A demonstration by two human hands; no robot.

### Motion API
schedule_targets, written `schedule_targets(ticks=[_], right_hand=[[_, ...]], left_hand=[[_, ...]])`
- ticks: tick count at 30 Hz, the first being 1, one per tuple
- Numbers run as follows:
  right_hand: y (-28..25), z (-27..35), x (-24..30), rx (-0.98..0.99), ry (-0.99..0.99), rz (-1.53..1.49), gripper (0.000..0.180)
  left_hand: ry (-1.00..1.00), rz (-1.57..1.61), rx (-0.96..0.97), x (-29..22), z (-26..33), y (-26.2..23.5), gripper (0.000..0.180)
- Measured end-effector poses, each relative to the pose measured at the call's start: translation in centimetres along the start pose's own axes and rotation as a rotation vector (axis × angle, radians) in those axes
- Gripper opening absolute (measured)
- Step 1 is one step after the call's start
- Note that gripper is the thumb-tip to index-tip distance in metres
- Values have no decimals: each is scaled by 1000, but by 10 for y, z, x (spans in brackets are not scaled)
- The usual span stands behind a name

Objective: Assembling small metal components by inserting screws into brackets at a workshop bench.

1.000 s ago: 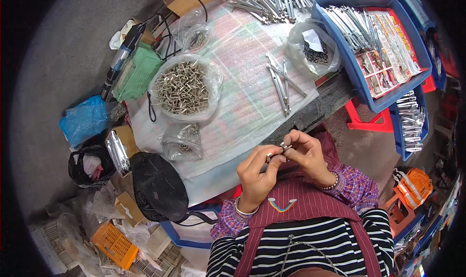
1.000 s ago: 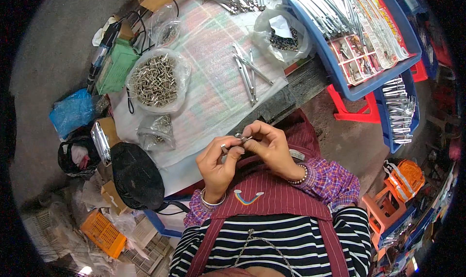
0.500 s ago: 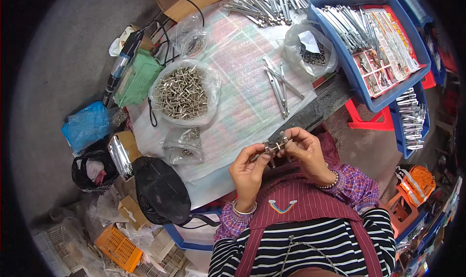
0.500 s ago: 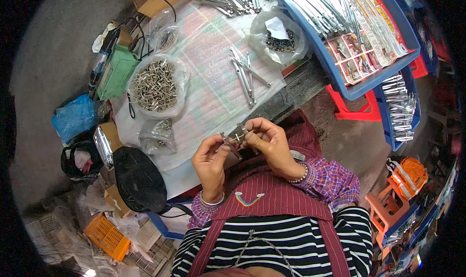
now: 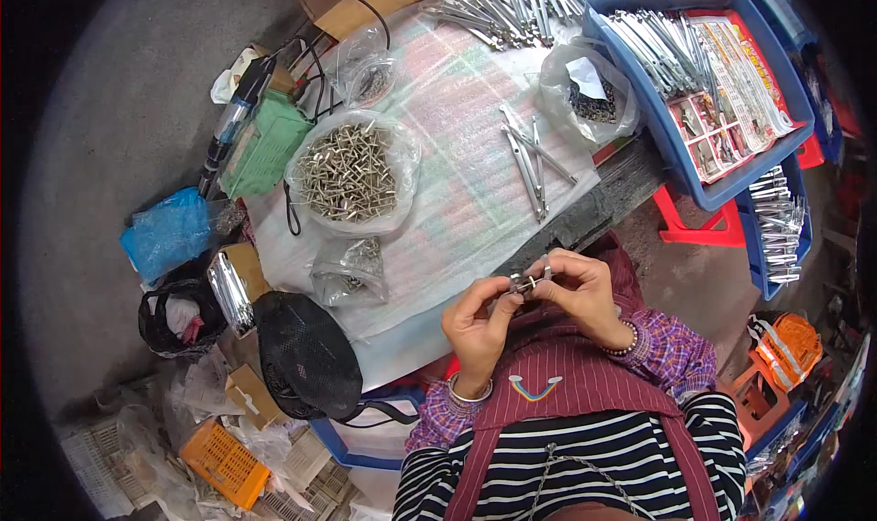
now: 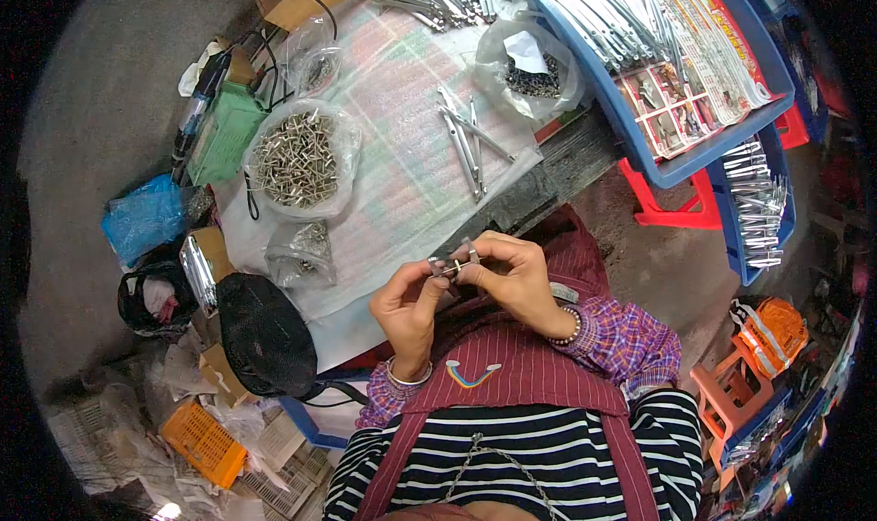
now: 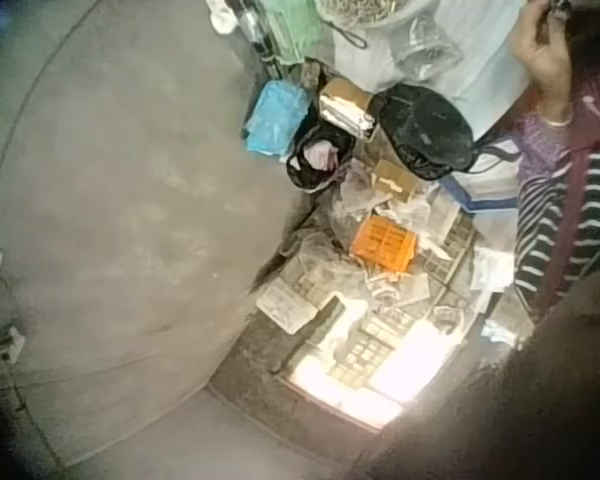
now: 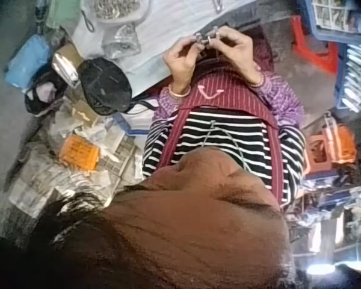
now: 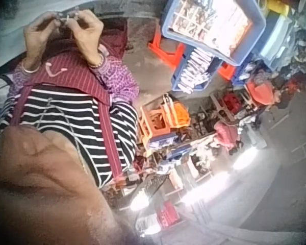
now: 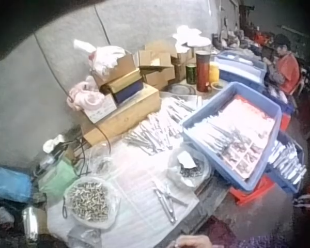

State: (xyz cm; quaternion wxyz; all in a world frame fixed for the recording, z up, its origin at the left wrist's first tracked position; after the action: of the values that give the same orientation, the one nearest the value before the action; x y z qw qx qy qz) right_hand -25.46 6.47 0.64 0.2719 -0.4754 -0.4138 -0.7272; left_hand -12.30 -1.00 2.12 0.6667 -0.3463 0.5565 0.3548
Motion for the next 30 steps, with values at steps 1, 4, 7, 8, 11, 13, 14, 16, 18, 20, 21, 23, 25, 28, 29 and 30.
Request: schedule_targets(ticks=[1, 4, 7, 8, 11, 13, 14, 16, 18, 20, 21, 23, 25, 28, 29, 30], right_hand=[[2, 0, 5, 7, -40, 27, 16], [4, 0, 8, 20, -81, 64, 16], [4, -2, 1, 22, -12, 23, 17], [4, -2, -3, 19, 58, -28, 17], [4, -4, 0, 17, 41, -68, 18], [2, -4, 1, 17, -3, -29, 19], [1, -4, 3, 17, -47, 10, 19], [0, -5, 9, 37, -105, 91, 19], [1, -5, 12, 55, -163, 172, 20], [0, -4, 12, 37, -161, 141, 18], [0, -4, 12, 36, -162, 140, 18], [1, -4, 12, 48, -176, 150, 16], [2, -4, 13, 57, -174, 159, 15], [4, -4, 13, 74, -174, 172, 15], [4, -4, 13, 80, -176, 176, 15], [4, -4, 13, 79, -176, 176, 15]], left_hand=[[0, 0, 0, 0, 0, 0, 13], [84, -83, 27, -5, -1, 3, 14], [20, -38, 24, -5, -3, 4, 15], [-12, 22, 10, -3, -3, 3, 15], [-45, 97, -8, 2, -5, 1, 15], [-46, 111, -14, 5, -5, 0, 15], [-52, 99, -9, 7, -5, 0, 15], [-59, 87, -2, 6, -6, 1, 15], [-50, 88, 45, -2, -7, 5, 13], [-42, 66, 58, 0, -6, 3, 12], [-33, 45, 70, 1, -6, 3, 12], [-14, 13, 84, -2, -7, 3, 11], [7, -19, 97, -2, -7, 2, 10], [22, -101, 119, 1, -6, 1, 10], [26, -129, 116, 0, -6, 1, 10], [30, -157, 114, 0, -6, 1, 11]])
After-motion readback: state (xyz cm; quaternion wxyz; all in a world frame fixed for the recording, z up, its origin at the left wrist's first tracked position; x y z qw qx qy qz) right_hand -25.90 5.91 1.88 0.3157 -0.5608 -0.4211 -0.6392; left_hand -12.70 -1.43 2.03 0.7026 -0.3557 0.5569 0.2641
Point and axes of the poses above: each hand's wrist, its own z-axis away from the middle knuckle, its own y-axis out of the palm, x = y × z, the point moved 6 cm from there along -z, towards the middle knuckle, and after that the axes turned 6 degrees about -z, right-handed, at the moved point
